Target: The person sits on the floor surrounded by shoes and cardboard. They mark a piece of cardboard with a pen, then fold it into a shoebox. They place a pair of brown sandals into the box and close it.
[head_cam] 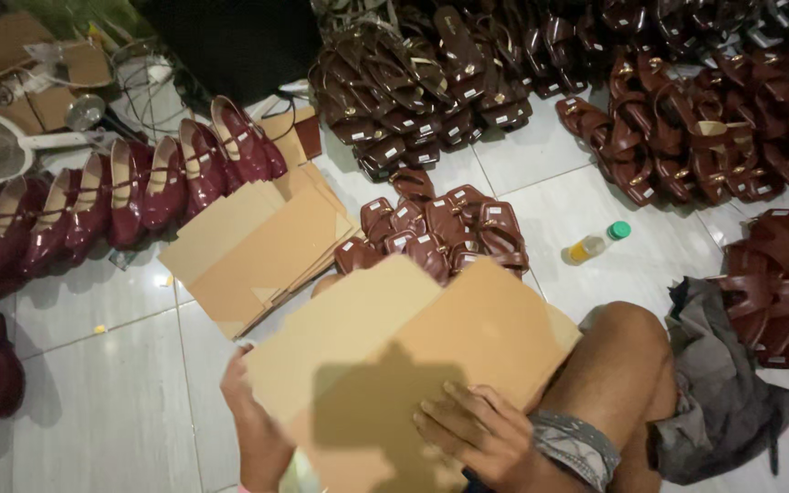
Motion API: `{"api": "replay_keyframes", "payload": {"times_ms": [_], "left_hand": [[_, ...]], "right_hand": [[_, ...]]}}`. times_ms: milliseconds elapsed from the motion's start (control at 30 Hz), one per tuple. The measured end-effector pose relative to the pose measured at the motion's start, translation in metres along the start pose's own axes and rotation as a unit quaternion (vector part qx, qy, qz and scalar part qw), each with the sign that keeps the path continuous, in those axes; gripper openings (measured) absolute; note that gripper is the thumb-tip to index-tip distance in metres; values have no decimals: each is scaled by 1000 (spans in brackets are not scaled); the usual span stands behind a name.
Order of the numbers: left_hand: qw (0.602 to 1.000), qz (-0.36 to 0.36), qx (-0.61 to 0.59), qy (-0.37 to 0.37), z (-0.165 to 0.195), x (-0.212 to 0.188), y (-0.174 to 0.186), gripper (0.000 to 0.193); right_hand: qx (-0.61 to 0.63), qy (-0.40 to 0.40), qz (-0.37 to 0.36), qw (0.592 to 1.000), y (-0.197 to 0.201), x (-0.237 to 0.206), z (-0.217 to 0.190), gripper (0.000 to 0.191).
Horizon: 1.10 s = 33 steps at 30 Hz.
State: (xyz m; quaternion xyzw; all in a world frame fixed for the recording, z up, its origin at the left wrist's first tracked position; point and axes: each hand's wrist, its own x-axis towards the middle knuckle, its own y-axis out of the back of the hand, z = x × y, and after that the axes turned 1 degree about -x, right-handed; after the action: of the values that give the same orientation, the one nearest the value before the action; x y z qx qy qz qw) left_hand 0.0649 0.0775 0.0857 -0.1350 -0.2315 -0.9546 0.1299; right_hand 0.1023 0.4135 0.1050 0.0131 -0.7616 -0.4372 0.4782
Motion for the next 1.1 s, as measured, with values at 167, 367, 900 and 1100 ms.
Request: {"api": "replay_keyframes", "payload": {"times_ms": [167,367,900,1100], "left_hand": [[896,-202,305,-251,-27,-35,-15,73],[781,-444,327,-293,-75,-88,-41,62],[579,-582,273,-502,-59,-59,-70,20],[703,-412,256,-520,-55,-73,-87,48]], "right_hand": [[146,-59,-177,972,-65,-38,-31,40],[373,-164,-261,875,-94,-62,13,19],[73,-243,22,967,-13,-56,47,30],[90,-192,15,977,-15,-61,51,31]]}}
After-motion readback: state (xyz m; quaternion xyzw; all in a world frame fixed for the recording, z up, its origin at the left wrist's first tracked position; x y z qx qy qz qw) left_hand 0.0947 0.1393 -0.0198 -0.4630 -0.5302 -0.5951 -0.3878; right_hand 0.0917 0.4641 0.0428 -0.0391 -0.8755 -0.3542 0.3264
